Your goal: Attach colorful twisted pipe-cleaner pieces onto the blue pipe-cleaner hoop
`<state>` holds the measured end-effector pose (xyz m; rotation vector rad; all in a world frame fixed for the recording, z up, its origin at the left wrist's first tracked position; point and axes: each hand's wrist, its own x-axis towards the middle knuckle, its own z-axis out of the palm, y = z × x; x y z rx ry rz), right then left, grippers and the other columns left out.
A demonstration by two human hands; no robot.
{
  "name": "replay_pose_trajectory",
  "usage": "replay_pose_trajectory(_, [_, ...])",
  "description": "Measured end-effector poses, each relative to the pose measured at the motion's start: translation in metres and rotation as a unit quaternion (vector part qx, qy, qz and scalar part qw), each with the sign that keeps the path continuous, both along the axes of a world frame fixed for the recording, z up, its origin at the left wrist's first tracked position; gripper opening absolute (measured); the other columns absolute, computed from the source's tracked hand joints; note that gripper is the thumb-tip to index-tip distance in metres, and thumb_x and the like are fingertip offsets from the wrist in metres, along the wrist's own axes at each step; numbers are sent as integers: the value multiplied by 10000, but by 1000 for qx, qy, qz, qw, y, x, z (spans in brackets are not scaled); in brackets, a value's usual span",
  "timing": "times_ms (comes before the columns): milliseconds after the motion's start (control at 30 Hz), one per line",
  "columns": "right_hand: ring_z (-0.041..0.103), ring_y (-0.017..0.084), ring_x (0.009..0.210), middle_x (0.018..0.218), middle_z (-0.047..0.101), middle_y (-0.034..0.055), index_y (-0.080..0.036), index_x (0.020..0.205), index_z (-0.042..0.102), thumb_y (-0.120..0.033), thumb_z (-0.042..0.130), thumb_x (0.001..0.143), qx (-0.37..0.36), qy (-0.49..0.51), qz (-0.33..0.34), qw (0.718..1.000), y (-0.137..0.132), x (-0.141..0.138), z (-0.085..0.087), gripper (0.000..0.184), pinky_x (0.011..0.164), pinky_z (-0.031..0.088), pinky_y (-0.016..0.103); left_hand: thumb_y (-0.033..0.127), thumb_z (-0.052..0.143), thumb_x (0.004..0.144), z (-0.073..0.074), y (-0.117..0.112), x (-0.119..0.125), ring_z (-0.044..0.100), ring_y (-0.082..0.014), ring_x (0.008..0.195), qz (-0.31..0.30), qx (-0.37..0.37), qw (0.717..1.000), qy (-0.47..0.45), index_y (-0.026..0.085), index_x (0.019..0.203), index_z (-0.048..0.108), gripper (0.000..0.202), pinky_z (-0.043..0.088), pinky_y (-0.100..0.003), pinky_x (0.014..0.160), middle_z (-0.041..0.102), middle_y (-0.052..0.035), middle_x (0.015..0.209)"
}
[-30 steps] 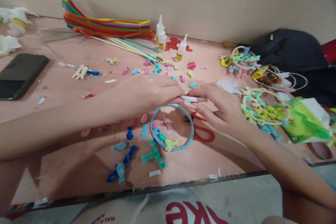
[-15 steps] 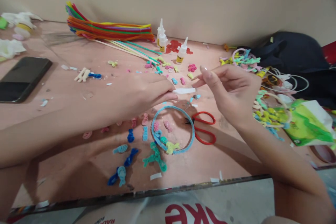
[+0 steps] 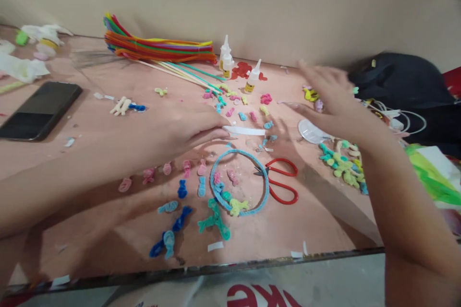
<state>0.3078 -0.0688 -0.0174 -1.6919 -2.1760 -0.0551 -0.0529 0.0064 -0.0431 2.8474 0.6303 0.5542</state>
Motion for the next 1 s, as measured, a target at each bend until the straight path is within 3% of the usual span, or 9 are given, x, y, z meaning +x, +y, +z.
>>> replay_pose_trajectory(33, [564,367,1491,1617,617,134,-314,1660,514,-456,614,1082,-33,14,56,998,-4,-15,2,604,1226,438,601,563,398,1120,2,0,0,810,-276,958,-6,3,1000,9,289,709,770,619,674,-433,882,637,-11,582])
replay_pose_trajectory(133, [699,270,1328,1457,740,92,-273,1489,686,-427,563,1113,-137,128,231,955,-14,-60,5,424,1130,547,442,502,409,1120,7,-2,1,806,-286,975,-2,10,999,31,296,768,790,558,667,-422,890,685,-22,640])
replay_pose_trajectory(300, [807,170,880,997,845,40,-210,1476,679,-405,525,1133,-274,291,241,884,-16,-94,-3,424,816,616,286,466,443,1118,17,-13,-2,801,-274,937,2,60,997,48,294,1029,799,405,624,-378,822,770,-30,841])
replay_pose_trajectory(400, [786,149,775,923,817,25,-206,1544,597,-363,592,1106,-277,372,230,856,-17,-96,-8,464,718,612,256,489,283,1163,21,-17,-7,788,-248,910,-40,146,988,45,222,1197,738,529,564,-323,702,790,-85,987])
replay_pose_trajectory(467, [762,136,744,903,804,11,-218,1602,522,-288,603,1096,-247,375,229,864,-20,-96,-9,518,673,584,238,372,179,1178,24,-17,-9,778,-233,921,-78,230,969,47,181,1201,708,563,526,-309,658,794,-109,1049])
replay_pose_trajectory(600, [636,116,640,804,767,-21,-218,1593,551,-231,573,1096,-161,267,236,920,-27,-99,-9,498,605,482,236,195,207,1153,24,-14,-10,749,-191,846,-92,347,932,47,211,1085,694,492,516,-308,666,795,-40,968])
replay_pose_trajectory(733, [573,101,579,840,790,0,-213,1426,708,-254,573,1103,-90,190,209,955,-29,-101,-10,352,567,416,241,279,308,1165,22,-14,-9,734,-193,792,-72,341,937,30,222,1024,697,418,487,-316,635,771,-21,868])
replay_pose_trajectory(867, [627,96,636,885,811,22,-175,1162,792,-226,565,1110,-64,177,241,952,-27,-101,-9,239,599,425,231,292,263,1184,22,-15,-7,711,-175,731,-82,326,942,2,221,933,677,489,452,-316,619,748,-9,803])
replay_pose_trajectory(1000, [672,109,717,889,804,22,-168,1139,768,-208,537,1116,-73,180,251,948,-29,-99,-11,235,664,457,232,382,269,1185,21,-11,-7,722,-205,751,-74,287,955,11,218,910,676,518,457,-346,641,763,-34,824])
